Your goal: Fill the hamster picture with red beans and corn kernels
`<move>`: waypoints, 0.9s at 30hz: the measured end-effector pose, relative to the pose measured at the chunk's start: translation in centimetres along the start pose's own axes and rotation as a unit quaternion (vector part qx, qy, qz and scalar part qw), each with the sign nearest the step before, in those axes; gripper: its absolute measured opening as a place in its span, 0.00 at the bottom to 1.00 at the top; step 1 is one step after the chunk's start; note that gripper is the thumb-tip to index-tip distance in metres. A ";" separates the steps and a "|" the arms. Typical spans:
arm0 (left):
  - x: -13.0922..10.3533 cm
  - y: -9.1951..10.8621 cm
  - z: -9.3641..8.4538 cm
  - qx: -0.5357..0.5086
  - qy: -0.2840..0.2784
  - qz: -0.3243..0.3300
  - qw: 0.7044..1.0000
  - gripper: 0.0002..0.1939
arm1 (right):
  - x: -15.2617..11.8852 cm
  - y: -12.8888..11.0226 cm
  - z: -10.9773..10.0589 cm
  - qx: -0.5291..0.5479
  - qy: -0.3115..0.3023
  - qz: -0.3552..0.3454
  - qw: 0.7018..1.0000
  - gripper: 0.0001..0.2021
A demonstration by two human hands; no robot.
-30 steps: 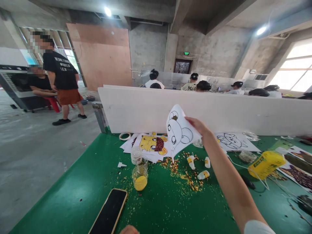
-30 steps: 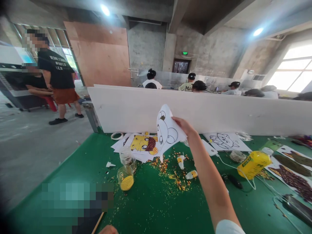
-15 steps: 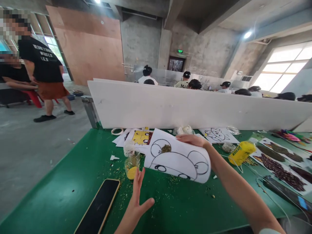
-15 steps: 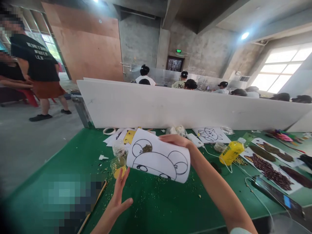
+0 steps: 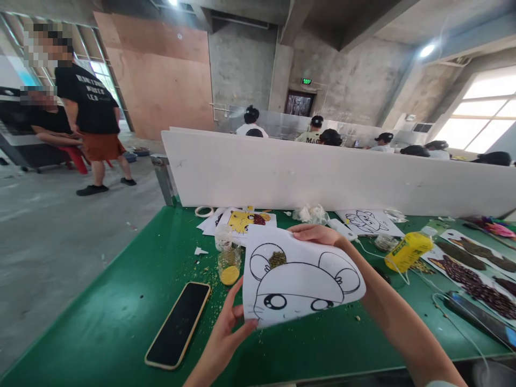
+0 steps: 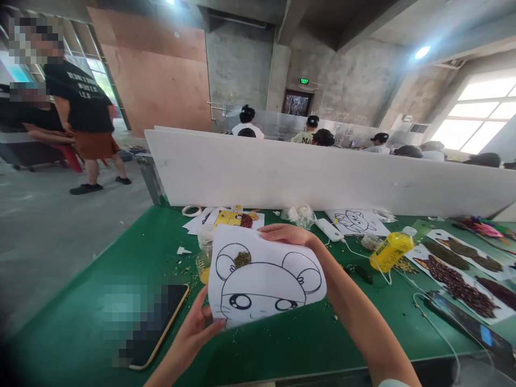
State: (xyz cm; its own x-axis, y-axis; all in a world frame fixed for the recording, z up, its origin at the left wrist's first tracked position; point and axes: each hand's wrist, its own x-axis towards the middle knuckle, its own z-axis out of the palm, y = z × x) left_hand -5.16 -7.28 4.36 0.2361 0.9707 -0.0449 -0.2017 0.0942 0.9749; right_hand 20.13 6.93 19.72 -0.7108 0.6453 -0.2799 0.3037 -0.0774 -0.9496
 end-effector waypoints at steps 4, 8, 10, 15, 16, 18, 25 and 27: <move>-2.5 -0.8 0.5 -0.082 -0.006 -0.075 0.994 0.54 | 0.1 1.5 -2.3 -0.213 -0.006 0.048 0.976 0.13; -4.3 -3.6 -0.3 0.029 0.055 -0.119 0.991 0.50 | 2.3 6.7 -1.5 -0.309 0.029 0.092 0.946 0.09; -4.6 -5.3 -0.9 0.109 0.065 -0.107 0.986 0.47 | 3.7 9.7 0.4 -0.354 0.086 0.093 0.927 0.06; -4.2 -6.9 -1.5 0.253 0.113 -0.052 0.959 0.38 | 6.8 14.3 5.8 -0.434 0.240 0.046 0.867 0.10; -4.1 -6.5 -1.5 0.271 0.110 -0.054 0.955 0.37 | 7.3 14.7 6.5 -0.441 0.254 0.034 0.860 0.11; -3.7 -5.5 -1.4 0.308 0.107 -0.059 0.943 0.34 | 8.4 15.1 7.5 -0.451 0.271 0.012 0.850 0.11; -4.2 -1.0 -4.6 0.401 0.207 0.092 0.888 0.15 | 12.4 16.4 8.4 -0.461 0.303 -0.016 0.834 0.11; -3.7 1.0 -6.8 0.411 0.229 0.125 0.873 0.14 | 12.7 16.5 8.5 -0.459 0.312 -0.030 0.831 0.11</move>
State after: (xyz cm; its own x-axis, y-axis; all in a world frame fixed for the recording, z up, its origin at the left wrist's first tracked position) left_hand -12.73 -9.22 4.00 -0.1602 0.9426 0.2930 0.6033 -0.1414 0.7849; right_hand 10.73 7.39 -0.68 -0.3616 0.9179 0.1636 0.8393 0.3969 -0.3715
